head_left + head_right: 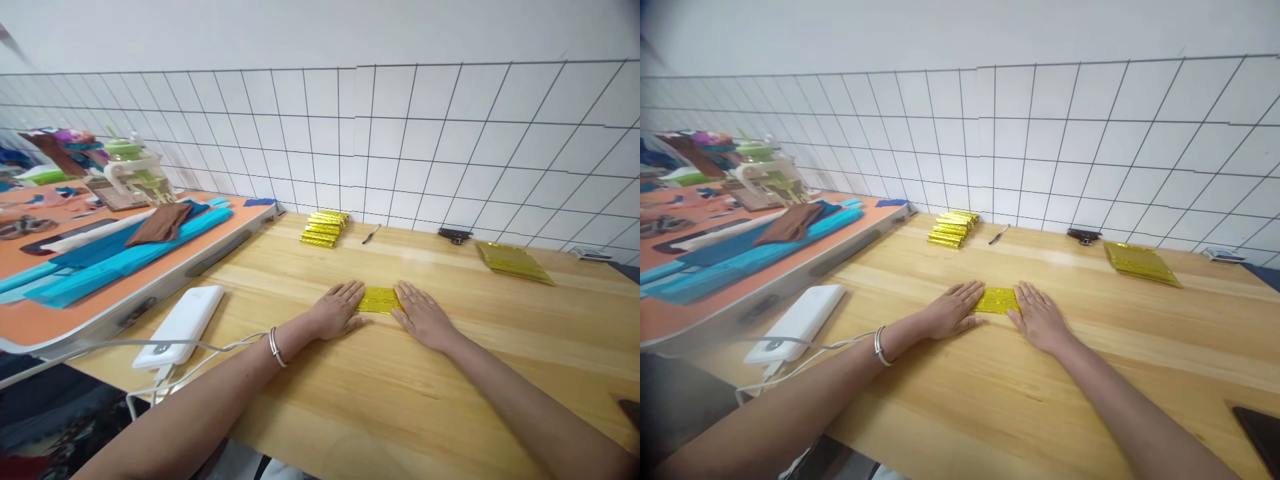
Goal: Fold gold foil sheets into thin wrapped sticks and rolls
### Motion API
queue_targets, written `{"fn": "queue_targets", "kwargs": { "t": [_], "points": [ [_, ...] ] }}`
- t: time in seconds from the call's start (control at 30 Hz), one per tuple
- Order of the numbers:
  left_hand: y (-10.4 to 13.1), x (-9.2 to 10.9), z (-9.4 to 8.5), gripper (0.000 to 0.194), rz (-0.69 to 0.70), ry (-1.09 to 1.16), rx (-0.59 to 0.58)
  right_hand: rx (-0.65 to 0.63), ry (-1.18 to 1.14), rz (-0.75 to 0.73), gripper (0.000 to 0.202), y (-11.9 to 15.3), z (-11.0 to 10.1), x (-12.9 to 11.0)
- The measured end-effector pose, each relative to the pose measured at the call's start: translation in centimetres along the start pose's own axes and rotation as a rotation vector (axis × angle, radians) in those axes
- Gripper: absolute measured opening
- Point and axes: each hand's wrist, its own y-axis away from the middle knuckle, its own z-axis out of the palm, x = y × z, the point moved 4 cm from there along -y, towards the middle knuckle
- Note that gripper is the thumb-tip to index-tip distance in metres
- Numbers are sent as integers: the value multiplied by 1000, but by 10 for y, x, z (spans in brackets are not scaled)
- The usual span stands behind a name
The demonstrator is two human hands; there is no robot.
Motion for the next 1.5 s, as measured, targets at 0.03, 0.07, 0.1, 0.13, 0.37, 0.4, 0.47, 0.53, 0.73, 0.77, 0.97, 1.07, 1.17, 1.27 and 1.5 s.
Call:
{"fn": "queue_targets", "kwargs": {
  "t": [0.03,0.07,0.1,0.13,0.37,0.4,0.47,0.53,0.73,0.77,0.97,1.07,1.17,1.27,1.5],
  "points": [
    [4,-4,-2,73,-7,-1,-7,3,1,-3,69,0,-1,0],
    [8,-7,-4,72,-18,-3,-19,11,2,-6,69,0,-1,-1],
    [13,-11,-7,73,-37,-5,-29,19,3,-9,68,0,-1,-1],
    [18,-14,-10,73,-56,-9,-44,24,5,-14,68,0,-1,0],
    [23,3,-39,79,-48,5,-26,45,25,-39,66,-2,4,3],
    [18,11,-38,81,1,24,-23,46,29,-43,66,-2,5,3],
    [8,27,-31,81,78,57,-20,41,40,-45,65,-2,5,3],
    [-1,38,-21,87,92,84,-29,34,54,-45,65,-2,4,3],
    [-12,46,-11,94,55,118,-24,35,70,-60,67,-3,4,2],
    [-12,46,-12,94,51,120,-21,36,71,-65,68,-3,4,2],
    [-12,41,-18,100,32,153,-26,36,96,-82,71,-3,6,3],
    [-12,39,-15,100,26,171,-30,40,92,-81,71,-4,5,3],
    [-12,38,-11,102,19,192,-32,36,86,-75,71,-1,3,2],
    [-11,35,-9,102,7,193,-48,34,80,-75,70,2,0,3],
    [-7,33,-9,97,14,166,-33,8,46,-66,66,5,0,4]
  ]
}}
